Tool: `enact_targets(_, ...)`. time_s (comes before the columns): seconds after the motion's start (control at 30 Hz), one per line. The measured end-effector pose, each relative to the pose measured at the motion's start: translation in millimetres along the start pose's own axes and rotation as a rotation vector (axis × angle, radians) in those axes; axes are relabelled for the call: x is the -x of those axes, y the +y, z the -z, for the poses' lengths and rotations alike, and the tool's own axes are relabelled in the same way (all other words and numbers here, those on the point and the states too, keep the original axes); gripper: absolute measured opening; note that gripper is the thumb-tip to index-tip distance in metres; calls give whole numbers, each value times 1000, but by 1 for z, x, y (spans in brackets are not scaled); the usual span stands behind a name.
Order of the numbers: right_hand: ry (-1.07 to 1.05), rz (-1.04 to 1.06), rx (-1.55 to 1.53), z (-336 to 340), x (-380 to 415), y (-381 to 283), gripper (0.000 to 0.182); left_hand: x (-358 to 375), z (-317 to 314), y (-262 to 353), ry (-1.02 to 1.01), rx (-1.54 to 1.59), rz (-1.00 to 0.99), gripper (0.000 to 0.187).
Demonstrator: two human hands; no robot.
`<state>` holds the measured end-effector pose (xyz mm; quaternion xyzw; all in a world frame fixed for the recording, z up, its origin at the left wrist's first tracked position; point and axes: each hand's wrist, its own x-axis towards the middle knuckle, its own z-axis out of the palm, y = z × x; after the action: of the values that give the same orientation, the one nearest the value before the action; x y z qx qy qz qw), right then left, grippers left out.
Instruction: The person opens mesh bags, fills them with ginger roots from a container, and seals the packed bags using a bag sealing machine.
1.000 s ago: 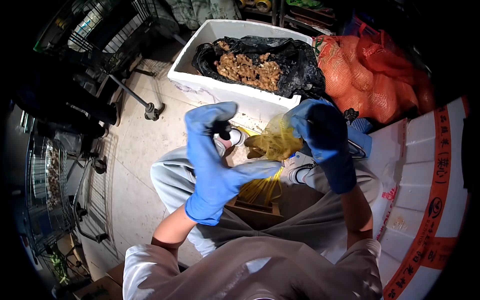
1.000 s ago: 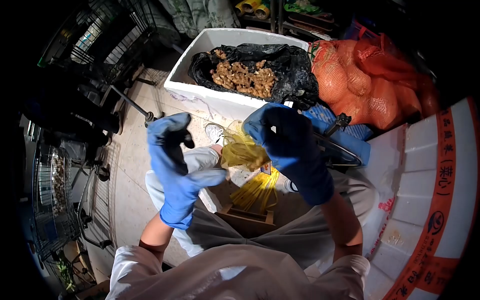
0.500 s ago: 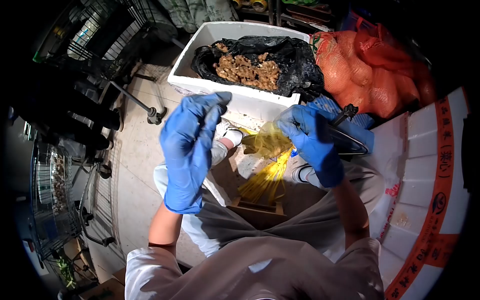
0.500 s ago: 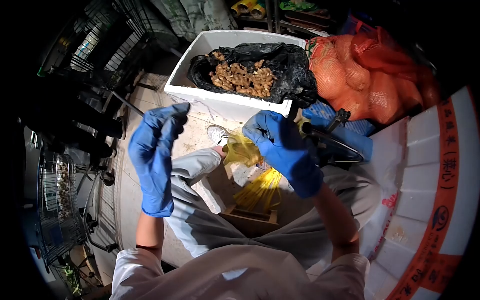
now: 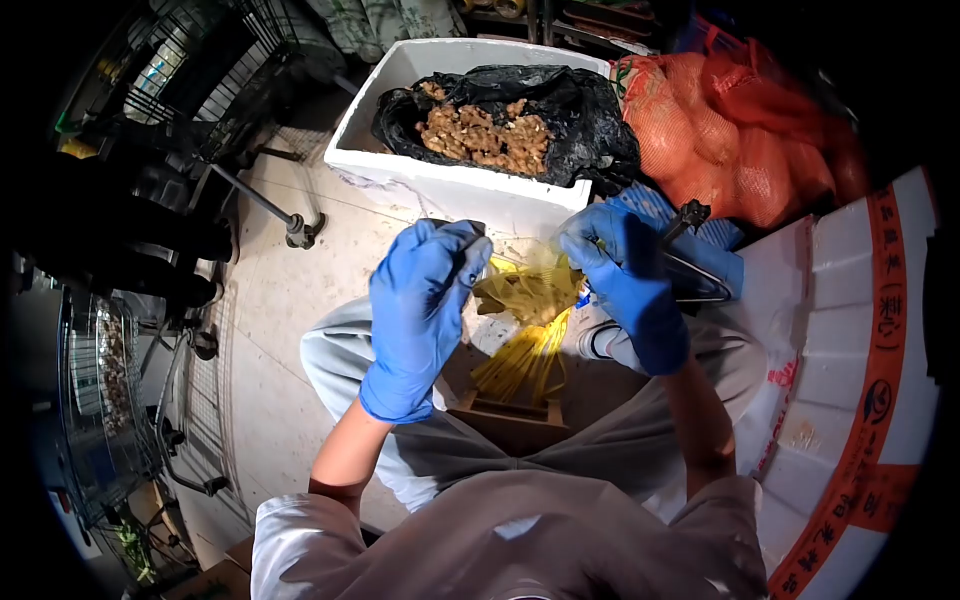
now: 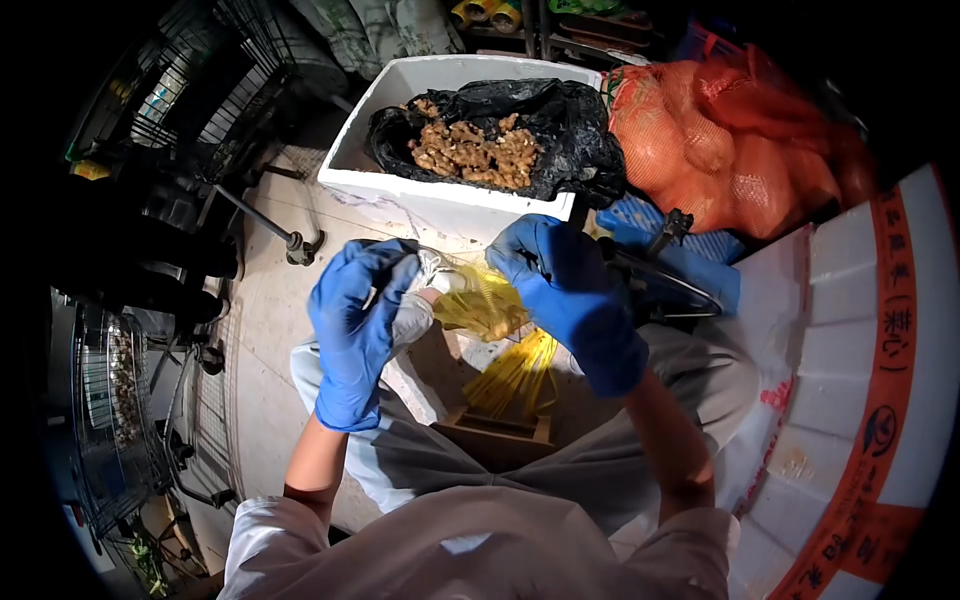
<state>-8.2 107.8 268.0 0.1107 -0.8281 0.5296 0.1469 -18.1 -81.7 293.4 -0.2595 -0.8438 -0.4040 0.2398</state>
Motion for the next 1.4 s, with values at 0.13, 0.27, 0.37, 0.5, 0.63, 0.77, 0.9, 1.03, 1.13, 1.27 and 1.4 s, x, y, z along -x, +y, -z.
enact_targets(0.13, 66, 84, 160, -9, 6, 8, 12, -11, 31, 4, 288, 129, 211, 12)
enact_targets(0.27, 6, 138, 48, -17, 0, 4, 11, -8, 35, -2, -43, 87, 175, 12)
enact_targets(0.37, 11, 139, 52, -16, -1, 5, 11, 0, 18, 9, -67, 50, 104, 45)
enact_targets(0.5, 28, -28, 1, -12, 2, 2, 12, 25, -8, 9, -98, 281, 344, 76)
enact_targets(0.63, 52, 8, 109, -9, 2, 2, 12, 44, -19, 17, 43, -54, 29, 56)
enact_targets(0.77, 85, 158, 166, -13, 5, 7, 11, 20, -20, 28, -110, -296, 4, 36)
enact_targets(0.9, 89, 110, 105, -12, 4, 7, 11, 18, -18, -1, -270, -185, 103, 25)
enact_targets(1.03, 82, 107, 124, -9, 3, 1, 10, 20, -4, 1, 17, 262, 149, 9)
enact_targets(1.13, 76, 86, 106, -11, 3, -4, 10, 20, 13, -1, 298, 370, 299, 8)
enact_targets(1.27, 17, 134, -56, -17, 3, 2, 10, 33, 10, 5, 201, 552, 26, 20)
enact_targets(1.4, -9, 93, -18, -18, 8, 4, 8, 24, -2, 26, -227, -316, 40, 49)
